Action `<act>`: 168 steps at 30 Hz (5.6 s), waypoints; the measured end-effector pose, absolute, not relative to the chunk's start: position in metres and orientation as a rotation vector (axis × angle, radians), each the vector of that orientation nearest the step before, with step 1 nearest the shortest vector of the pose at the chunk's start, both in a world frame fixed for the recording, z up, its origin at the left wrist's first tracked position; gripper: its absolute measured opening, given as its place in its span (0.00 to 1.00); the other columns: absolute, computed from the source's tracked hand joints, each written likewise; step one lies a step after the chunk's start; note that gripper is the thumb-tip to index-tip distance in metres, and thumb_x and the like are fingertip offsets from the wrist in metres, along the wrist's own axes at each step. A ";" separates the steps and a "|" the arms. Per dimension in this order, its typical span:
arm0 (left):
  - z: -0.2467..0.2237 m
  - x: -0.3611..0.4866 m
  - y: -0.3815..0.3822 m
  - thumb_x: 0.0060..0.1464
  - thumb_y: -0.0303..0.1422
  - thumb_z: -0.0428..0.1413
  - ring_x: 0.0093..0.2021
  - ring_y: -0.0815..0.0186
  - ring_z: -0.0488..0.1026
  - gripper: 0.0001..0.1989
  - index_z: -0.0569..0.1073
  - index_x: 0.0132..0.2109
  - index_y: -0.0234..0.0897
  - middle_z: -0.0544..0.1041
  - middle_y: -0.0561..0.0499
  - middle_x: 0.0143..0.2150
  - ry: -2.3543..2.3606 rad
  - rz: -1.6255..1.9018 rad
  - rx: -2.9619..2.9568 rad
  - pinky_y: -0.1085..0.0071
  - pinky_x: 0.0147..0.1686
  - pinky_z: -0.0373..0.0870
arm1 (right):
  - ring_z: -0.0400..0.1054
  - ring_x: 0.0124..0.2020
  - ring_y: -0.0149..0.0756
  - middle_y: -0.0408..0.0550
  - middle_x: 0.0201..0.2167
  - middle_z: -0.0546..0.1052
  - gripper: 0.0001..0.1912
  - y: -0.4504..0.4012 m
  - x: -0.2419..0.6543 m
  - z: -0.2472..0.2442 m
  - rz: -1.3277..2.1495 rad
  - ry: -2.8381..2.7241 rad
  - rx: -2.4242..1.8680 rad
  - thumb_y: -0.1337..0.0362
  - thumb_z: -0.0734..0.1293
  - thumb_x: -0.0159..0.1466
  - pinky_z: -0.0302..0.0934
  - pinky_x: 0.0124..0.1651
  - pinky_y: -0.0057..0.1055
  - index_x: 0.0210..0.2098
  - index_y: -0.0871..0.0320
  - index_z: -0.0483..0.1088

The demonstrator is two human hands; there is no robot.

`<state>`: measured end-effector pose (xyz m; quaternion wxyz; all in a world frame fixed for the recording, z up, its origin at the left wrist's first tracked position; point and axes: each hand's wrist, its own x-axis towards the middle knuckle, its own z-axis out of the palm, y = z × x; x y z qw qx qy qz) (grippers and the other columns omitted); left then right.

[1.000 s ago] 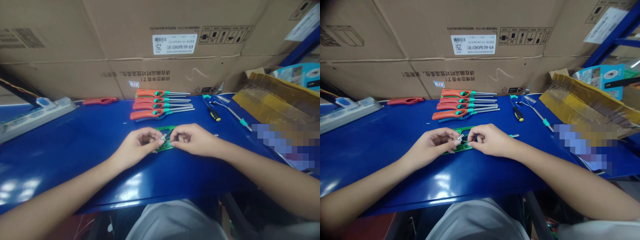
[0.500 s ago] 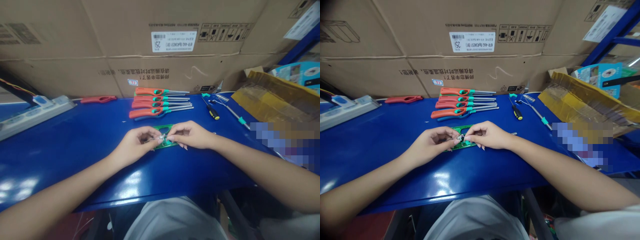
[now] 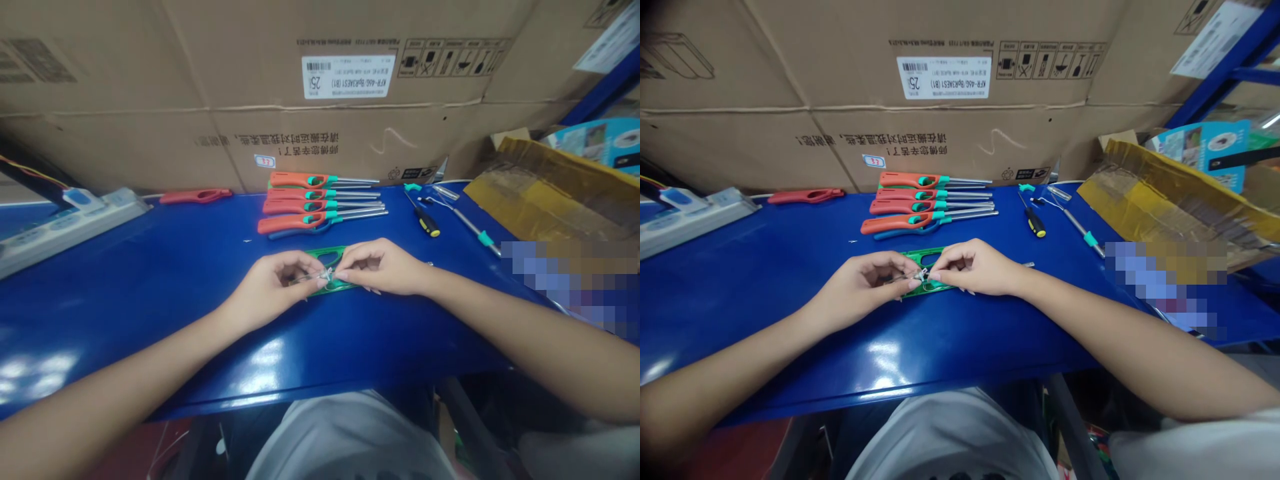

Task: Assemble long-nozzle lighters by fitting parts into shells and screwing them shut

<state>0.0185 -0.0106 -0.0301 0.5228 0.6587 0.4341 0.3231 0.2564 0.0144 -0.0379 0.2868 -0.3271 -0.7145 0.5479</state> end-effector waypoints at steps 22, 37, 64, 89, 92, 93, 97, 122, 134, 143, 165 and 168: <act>-0.030 0.022 -0.015 0.48 0.39 0.70 0.30 0.68 0.75 0.15 0.82 0.39 0.33 0.82 0.49 0.32 1.099 0.793 1.560 0.72 0.33 0.72 | 0.70 0.33 0.30 0.47 0.32 0.78 0.09 0.015 0.256 -0.037 1.252 -2.072 -0.751 0.61 0.71 0.64 0.63 0.36 0.29 0.36 0.61 0.81; -0.036 0.023 -0.017 0.48 0.38 0.70 0.32 0.67 0.77 0.15 0.83 0.40 0.33 0.84 0.47 0.34 1.102 0.797 1.495 0.72 0.33 0.72 | 0.66 0.29 0.29 0.46 0.30 0.76 0.10 0.014 0.255 -0.038 1.223 -2.120 -0.766 0.59 0.71 0.64 0.59 0.32 0.28 0.35 0.60 0.81; -0.040 0.025 -0.018 0.47 0.40 0.71 0.35 0.63 0.82 0.13 0.85 0.39 0.38 0.86 0.49 0.37 1.193 0.887 1.496 0.73 0.36 0.76 | 0.64 0.17 0.23 0.39 0.19 0.72 0.21 0.005 0.244 -0.030 1.522 -1.766 -1.010 0.50 0.76 0.56 0.60 0.20 0.22 0.30 0.63 0.75; -0.036 0.019 -0.015 0.51 0.41 0.69 0.35 0.61 0.82 0.14 0.85 0.42 0.38 0.86 0.48 0.39 1.167 0.858 1.555 0.71 0.37 0.79 | 0.62 0.16 0.23 0.39 0.19 0.71 0.17 0.008 0.244 -0.032 1.476 -1.762 -1.013 0.52 0.74 0.60 0.59 0.16 0.21 0.34 0.63 0.76; -0.037 0.020 -0.016 0.52 0.41 0.68 0.36 0.61 0.82 0.14 0.85 0.42 0.38 0.86 0.48 0.39 1.169 0.861 1.547 0.70 0.38 0.79 | 0.62 0.16 0.22 0.39 0.20 0.72 0.17 0.006 0.244 -0.032 1.467 -1.761 -1.015 0.52 0.74 0.60 0.58 0.17 0.21 0.34 0.62 0.76; -0.037 0.021 -0.016 0.52 0.40 0.68 0.36 0.61 0.82 0.14 0.85 0.42 0.37 0.86 0.48 0.39 1.172 0.862 1.541 0.70 0.38 0.79 | 0.62 0.16 0.23 0.39 0.19 0.72 0.17 0.006 0.243 -0.032 1.461 -1.764 -1.016 0.53 0.74 0.60 0.58 0.17 0.21 0.34 0.62 0.76; -0.035 0.023 -0.017 0.50 0.39 0.69 0.33 0.63 0.81 0.13 0.85 0.41 0.37 0.86 0.48 0.36 1.173 0.873 1.510 0.70 0.36 0.79 | 0.62 0.16 0.23 0.39 0.19 0.71 0.15 0.004 0.243 -0.031 1.447 -1.766 -1.006 0.54 0.74 0.60 0.58 0.18 0.22 0.33 0.62 0.76; -0.009 -0.003 -0.011 0.58 0.41 0.64 0.38 0.62 0.78 0.10 0.84 0.43 0.43 0.83 0.50 0.39 1.102 0.570 2.335 0.70 0.40 0.71 | 0.65 0.15 0.25 0.38 0.18 0.70 0.17 0.009 0.247 -0.032 1.403 -1.770 -1.138 0.52 0.70 0.63 0.64 0.19 0.23 0.36 0.62 0.75; -0.013 -0.004 -0.011 0.55 0.43 0.65 0.33 0.66 0.75 0.10 0.81 0.39 0.42 0.82 0.54 0.37 1.193 0.437 2.396 0.73 0.32 0.64 | 0.64 0.16 0.25 0.38 0.18 0.69 0.14 0.007 0.245 -0.028 1.404 -1.775 -1.137 0.56 0.70 0.63 0.64 0.18 0.22 0.36 0.62 0.75; -0.008 -0.005 -0.009 0.59 0.37 0.62 0.34 0.66 0.77 0.07 0.83 0.40 0.41 0.82 0.52 0.37 1.149 0.402 2.388 0.73 0.34 0.67 | 0.68 0.23 0.26 0.46 0.31 0.74 0.11 0.004 0.250 -0.035 1.009 -2.019 -0.972 0.61 0.66 0.68 0.65 0.23 0.24 0.41 0.61 0.76; -0.010 -0.004 -0.009 0.58 0.31 0.63 0.29 0.70 0.75 0.04 0.81 0.35 0.37 0.79 0.53 0.32 1.081 0.498 2.411 0.74 0.32 0.67 | 0.58 0.70 0.54 0.69 0.71 0.57 0.25 -0.009 0.254 -0.025 0.106 -2.957 -0.578 0.62 0.61 0.72 0.55 0.68 0.56 0.65 0.64 0.66; -0.010 -0.004 -0.009 0.58 0.30 0.63 0.29 0.70 0.75 0.04 0.81 0.35 0.37 0.79 0.53 0.32 1.092 0.485 2.414 0.74 0.32 0.67 | 0.56 0.71 0.55 0.69 0.71 0.58 0.25 -0.010 0.254 -0.024 0.134 -2.973 -0.619 0.62 0.61 0.72 0.53 0.69 0.58 0.66 0.64 0.65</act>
